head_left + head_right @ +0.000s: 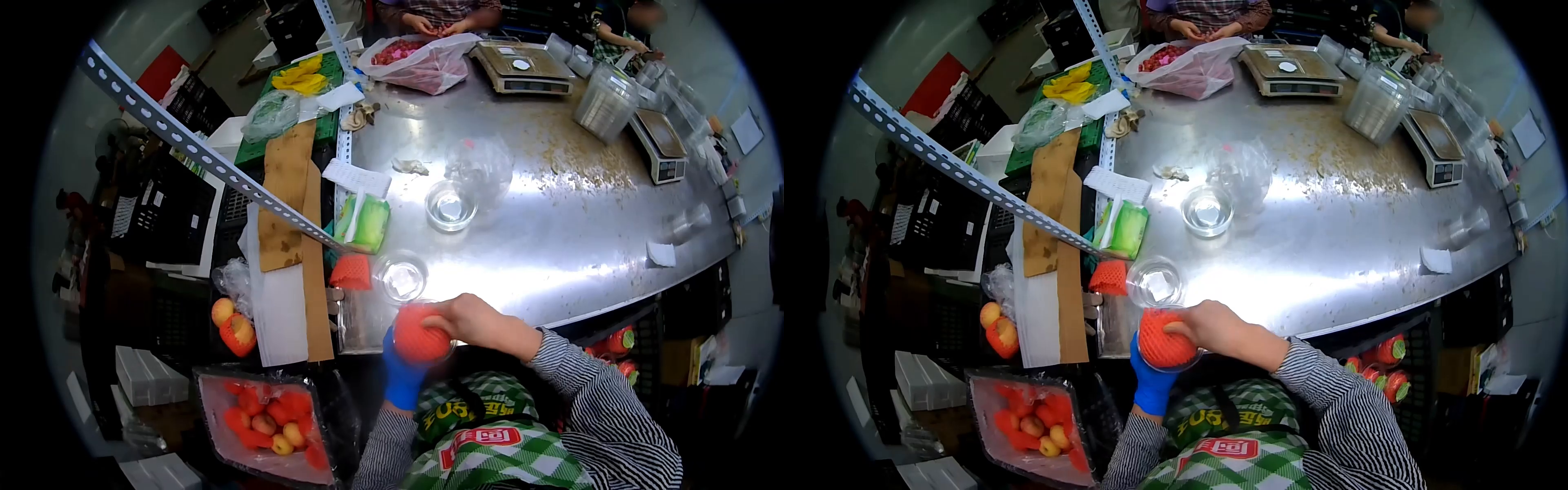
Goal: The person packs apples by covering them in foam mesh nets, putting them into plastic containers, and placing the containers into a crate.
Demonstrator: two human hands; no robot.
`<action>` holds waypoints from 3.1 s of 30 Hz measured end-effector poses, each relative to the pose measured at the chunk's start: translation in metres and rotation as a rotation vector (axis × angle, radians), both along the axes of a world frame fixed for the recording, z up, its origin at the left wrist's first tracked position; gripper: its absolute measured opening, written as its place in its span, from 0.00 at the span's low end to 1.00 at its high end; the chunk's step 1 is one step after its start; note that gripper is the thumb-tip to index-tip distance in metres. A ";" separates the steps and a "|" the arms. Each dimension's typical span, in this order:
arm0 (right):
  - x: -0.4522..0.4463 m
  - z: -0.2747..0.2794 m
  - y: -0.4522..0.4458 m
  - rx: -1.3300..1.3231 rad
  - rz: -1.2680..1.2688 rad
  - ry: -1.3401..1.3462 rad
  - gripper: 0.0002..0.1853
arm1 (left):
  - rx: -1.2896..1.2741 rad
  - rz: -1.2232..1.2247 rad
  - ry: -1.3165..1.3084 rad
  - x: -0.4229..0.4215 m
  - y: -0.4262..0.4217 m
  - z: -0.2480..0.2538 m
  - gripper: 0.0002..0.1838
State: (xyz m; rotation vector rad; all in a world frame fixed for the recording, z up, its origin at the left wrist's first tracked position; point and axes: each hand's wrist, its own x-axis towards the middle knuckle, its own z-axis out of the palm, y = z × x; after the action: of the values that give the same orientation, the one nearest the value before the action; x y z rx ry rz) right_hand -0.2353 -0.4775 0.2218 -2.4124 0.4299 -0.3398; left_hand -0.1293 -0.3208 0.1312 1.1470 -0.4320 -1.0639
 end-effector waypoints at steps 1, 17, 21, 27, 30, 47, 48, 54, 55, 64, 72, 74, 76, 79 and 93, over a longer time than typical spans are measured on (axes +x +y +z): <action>0.003 0.010 -0.003 -0.246 -0.016 -0.014 0.21 | 0.014 0.020 -0.052 0.001 -0.001 0.005 0.29; 0.045 -0.084 -0.163 -0.312 -0.179 -0.071 0.05 | 0.208 0.296 -0.117 0.003 0.083 -0.012 0.30; 0.026 -0.035 -0.136 0.699 -0.428 -0.345 0.08 | -0.046 0.229 0.335 0.006 0.064 0.017 0.30; -0.029 0.008 0.006 1.733 -0.459 -0.451 0.20 | -0.133 0.034 0.627 0.002 0.044 0.025 0.31; -0.045 0.003 0.075 1.121 -0.503 -0.235 0.24 | -0.081 -0.111 0.607 -0.012 0.042 0.030 0.31; -0.126 0.003 0.235 -0.194 -0.941 -0.329 0.42 | -0.001 -0.680 0.562 -0.087 0.077 0.033 0.31; -0.127 0.004 0.241 -0.189 -0.966 -0.311 0.42 | 0.015 -0.705 0.549 -0.089 0.079 0.033 0.31; -0.139 0.003 0.258 -0.151 -1.096 -0.334 0.42 | 0.064 -0.793 0.567 -0.110 0.080 0.038 0.30; -0.147 0.001 0.254 -0.089 -1.100 -0.414 0.42 | 0.046 -0.802 0.521 -0.116 0.077 0.044 0.30; -0.204 0.022 0.225 -0.112 -1.093 -0.382 0.39 | 0.125 -0.838 0.421 -0.144 0.048 0.059 0.31; -0.196 0.001 0.230 -0.071 -1.121 -0.295 0.40 | 0.180 -0.925 0.421 -0.151 0.039 0.065 0.30; -0.194 0.006 0.231 -0.071 -1.141 -0.281 0.40 | 0.196 -0.918 0.509 -0.150 0.035 0.061 0.30; -0.192 0.008 0.230 -0.070 -1.136 -0.271 0.40 | 0.183 -0.919 0.433 -0.151 0.032 0.066 0.30; -0.190 0.005 0.225 -0.066 -1.132 -0.256 0.41 | 0.174 -0.915 0.380 -0.151 0.028 0.064 0.29; -0.251 -0.011 0.226 1.182 -1.114 -1.100 0.42 | 0.298 -1.120 0.431 -0.194 -0.011 0.073 0.36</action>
State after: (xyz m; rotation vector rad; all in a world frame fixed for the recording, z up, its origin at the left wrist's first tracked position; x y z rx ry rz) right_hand -0.4862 -0.2518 0.2112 -0.4762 0.9923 -1.2997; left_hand -0.3236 -0.3320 0.2046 0.8494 -0.5926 -2.3592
